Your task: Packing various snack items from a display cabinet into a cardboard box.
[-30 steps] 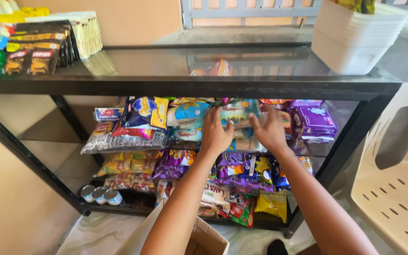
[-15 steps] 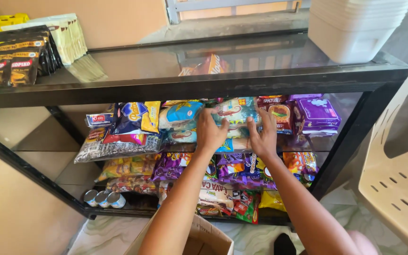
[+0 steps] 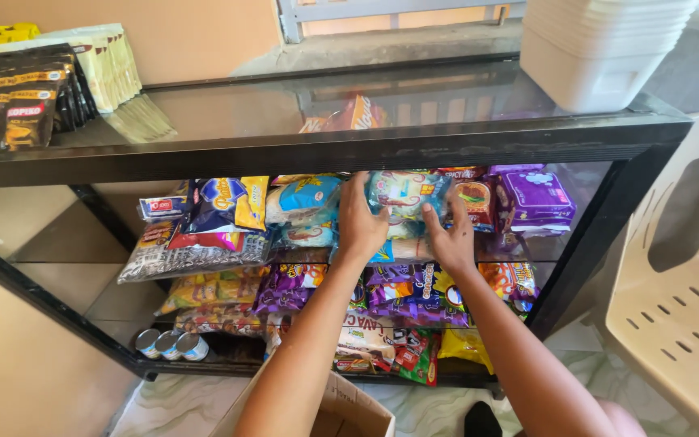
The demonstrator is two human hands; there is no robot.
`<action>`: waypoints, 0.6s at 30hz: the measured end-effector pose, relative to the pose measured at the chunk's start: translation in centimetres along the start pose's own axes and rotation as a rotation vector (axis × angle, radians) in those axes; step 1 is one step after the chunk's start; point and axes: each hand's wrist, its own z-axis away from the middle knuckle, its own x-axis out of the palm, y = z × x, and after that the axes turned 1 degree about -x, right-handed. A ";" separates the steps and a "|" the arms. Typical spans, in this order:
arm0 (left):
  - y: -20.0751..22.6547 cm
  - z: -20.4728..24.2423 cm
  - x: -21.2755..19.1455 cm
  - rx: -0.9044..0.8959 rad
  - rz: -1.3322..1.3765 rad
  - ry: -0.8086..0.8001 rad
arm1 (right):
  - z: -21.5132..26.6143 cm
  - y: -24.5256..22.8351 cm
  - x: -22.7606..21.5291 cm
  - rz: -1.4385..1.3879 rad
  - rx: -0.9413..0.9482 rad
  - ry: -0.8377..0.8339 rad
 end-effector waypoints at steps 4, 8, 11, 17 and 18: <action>-0.4 -0.7 0.9 -0.034 -0.028 -0.012 | -1.2 0.4 -1.0 0.116 0.057 -0.030; -3.1 -1.0 2.2 -0.293 0.220 0.045 | -1.9 -2.2 -2.3 0.119 0.036 -0.189; -4.5 -1.4 2.4 -0.334 0.400 0.000 | -2.4 -2.2 -2.3 0.200 0.011 -0.193; -0.9 2.1 -3.1 -0.385 0.537 -0.080 | 1.0 -5.2 -2.5 0.181 -0.171 -0.093; 0.1 3.4 -4.6 -0.368 0.535 -0.093 | 2.1 -6.6 -2.8 0.091 -0.061 -0.119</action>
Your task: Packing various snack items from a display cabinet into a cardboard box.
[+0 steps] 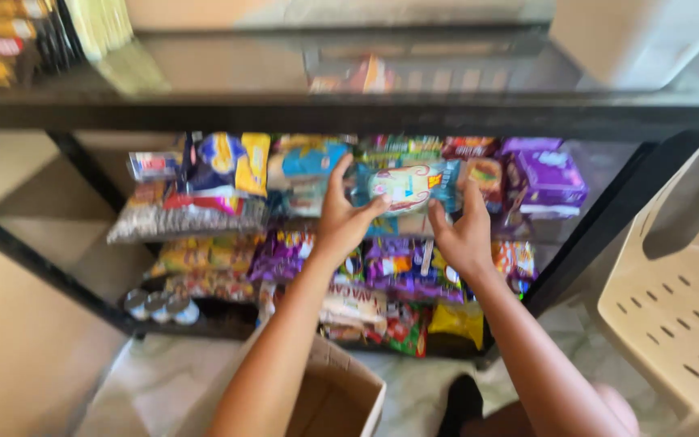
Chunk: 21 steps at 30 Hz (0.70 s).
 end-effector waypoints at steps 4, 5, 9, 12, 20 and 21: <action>1.4 7.3 -6.3 0.057 0.089 -0.096 | 6.0 -1.8 1.6 0.121 -0.102 -0.047; 0.6 9.3 -7.9 -0.039 0.037 -0.052 | 7.7 -2.3 2.3 0.015 -0.040 -0.129; -4.8 17.5 -13.4 -0.360 0.127 0.105 | 14.7 -2.6 6.5 -0.313 0.366 -0.468; -9.9 22.5 -15.8 -0.500 0.211 0.213 | 19.9 -0.4 10.0 0.029 0.401 -0.649; -21.3 32.6 -18.9 -0.646 0.003 0.342 | 30.3 3.2 15.5 0.020 0.382 -0.850; -22.3 33.4 -18.9 -0.664 -0.117 0.340 | 30.9 3.4 15.9 0.086 0.396 -0.933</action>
